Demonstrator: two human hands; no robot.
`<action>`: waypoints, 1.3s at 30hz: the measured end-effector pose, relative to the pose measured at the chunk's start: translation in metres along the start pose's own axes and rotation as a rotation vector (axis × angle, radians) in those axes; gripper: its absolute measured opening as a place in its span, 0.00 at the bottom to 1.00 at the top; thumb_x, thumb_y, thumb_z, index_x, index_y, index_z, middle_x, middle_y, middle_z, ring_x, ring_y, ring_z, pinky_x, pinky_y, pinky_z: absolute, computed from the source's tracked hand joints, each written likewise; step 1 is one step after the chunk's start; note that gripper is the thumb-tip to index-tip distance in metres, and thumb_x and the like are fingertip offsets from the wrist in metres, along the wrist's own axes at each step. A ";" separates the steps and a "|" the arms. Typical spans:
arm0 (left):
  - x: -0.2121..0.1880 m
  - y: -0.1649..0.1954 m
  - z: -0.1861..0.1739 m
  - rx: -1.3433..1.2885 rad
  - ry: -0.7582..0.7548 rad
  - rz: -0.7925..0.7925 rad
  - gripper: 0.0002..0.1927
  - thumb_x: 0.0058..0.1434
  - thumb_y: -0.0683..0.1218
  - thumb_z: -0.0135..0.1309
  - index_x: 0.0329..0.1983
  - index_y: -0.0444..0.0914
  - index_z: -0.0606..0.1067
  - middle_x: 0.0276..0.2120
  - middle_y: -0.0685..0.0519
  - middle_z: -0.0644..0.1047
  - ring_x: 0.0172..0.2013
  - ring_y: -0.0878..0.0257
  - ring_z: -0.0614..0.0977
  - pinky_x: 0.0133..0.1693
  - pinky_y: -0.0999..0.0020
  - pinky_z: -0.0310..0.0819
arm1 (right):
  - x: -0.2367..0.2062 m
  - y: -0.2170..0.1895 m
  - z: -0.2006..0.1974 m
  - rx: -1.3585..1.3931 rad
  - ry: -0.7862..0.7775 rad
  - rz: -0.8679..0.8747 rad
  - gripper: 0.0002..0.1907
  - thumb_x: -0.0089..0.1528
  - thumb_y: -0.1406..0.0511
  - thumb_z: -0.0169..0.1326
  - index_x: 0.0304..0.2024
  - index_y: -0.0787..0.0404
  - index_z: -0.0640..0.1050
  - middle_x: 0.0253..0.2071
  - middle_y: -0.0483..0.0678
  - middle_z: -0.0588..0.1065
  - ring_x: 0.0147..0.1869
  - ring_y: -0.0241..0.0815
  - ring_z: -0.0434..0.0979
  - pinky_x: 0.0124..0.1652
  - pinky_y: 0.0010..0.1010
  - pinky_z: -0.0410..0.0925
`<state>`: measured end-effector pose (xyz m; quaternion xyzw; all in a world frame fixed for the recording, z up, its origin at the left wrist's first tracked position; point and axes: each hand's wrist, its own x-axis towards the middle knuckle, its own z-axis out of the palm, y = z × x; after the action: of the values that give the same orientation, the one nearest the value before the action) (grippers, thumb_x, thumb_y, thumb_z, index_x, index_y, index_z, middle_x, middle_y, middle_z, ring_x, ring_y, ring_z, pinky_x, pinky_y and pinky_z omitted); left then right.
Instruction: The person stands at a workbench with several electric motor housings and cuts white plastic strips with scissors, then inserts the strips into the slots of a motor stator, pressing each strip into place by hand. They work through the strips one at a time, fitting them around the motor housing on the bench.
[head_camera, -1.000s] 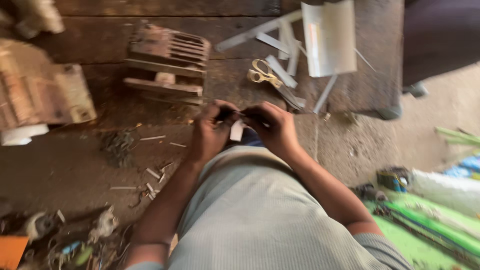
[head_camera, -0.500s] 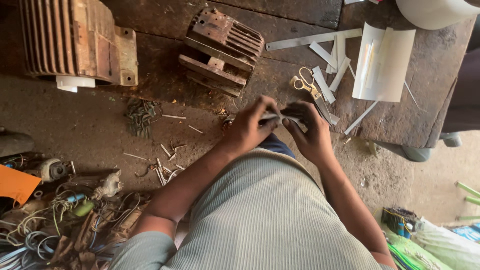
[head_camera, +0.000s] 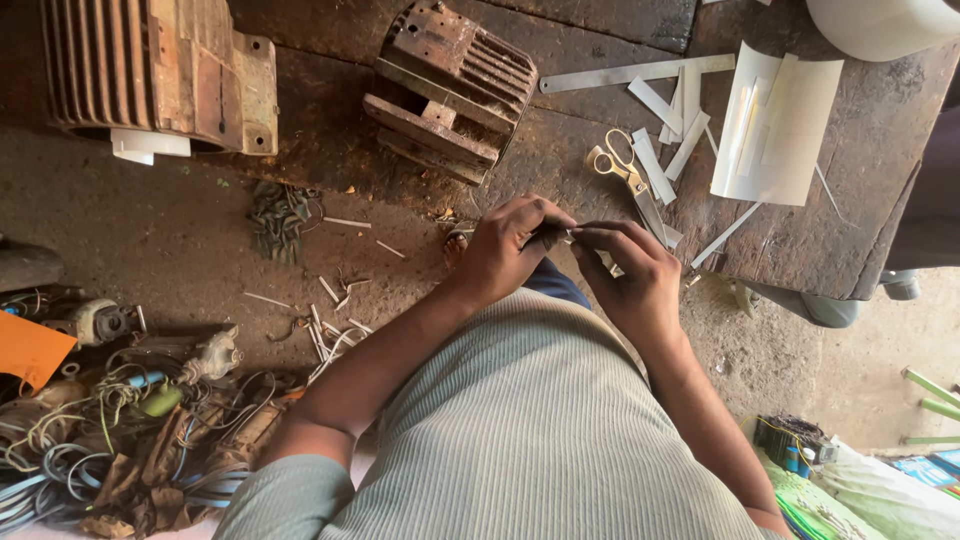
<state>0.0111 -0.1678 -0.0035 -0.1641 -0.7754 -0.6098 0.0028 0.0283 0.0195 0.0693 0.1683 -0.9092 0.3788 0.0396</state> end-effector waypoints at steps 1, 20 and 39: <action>0.000 0.003 -0.002 -0.003 0.000 0.001 0.08 0.65 0.41 0.60 0.46 0.43 0.77 0.42 0.54 0.81 0.46 0.58 0.85 0.48 0.62 0.81 | 0.001 -0.003 -0.001 0.001 -0.003 0.000 0.07 0.62 0.71 0.64 0.43 0.61 0.82 0.45 0.47 0.81 0.46 0.40 0.84 0.39 0.28 0.76; 0.001 0.003 0.019 -0.303 -0.056 -0.087 0.10 0.70 0.45 0.56 0.51 0.38 0.74 0.44 0.54 0.78 0.43 0.66 0.82 0.47 0.71 0.81 | -0.019 0.040 0.027 0.502 0.136 0.284 0.04 0.67 0.74 0.60 0.45 0.67 0.78 0.40 0.48 0.79 0.44 0.33 0.81 0.44 0.25 0.75; 0.080 -0.085 0.059 0.104 -0.073 0.190 0.06 0.65 0.46 0.60 0.38 0.37 0.80 0.40 0.50 0.82 0.39 0.61 0.84 0.42 0.69 0.82 | 0.001 0.138 0.050 0.717 0.103 0.420 0.13 0.67 0.69 0.63 0.52 0.66 0.76 0.46 0.48 0.77 0.50 0.38 0.77 0.51 0.30 0.72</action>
<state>-0.0747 -0.1093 -0.0822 -0.2588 -0.7864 -0.5595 0.0407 -0.0159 0.0746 -0.0595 -0.0371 -0.7311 0.6791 -0.0541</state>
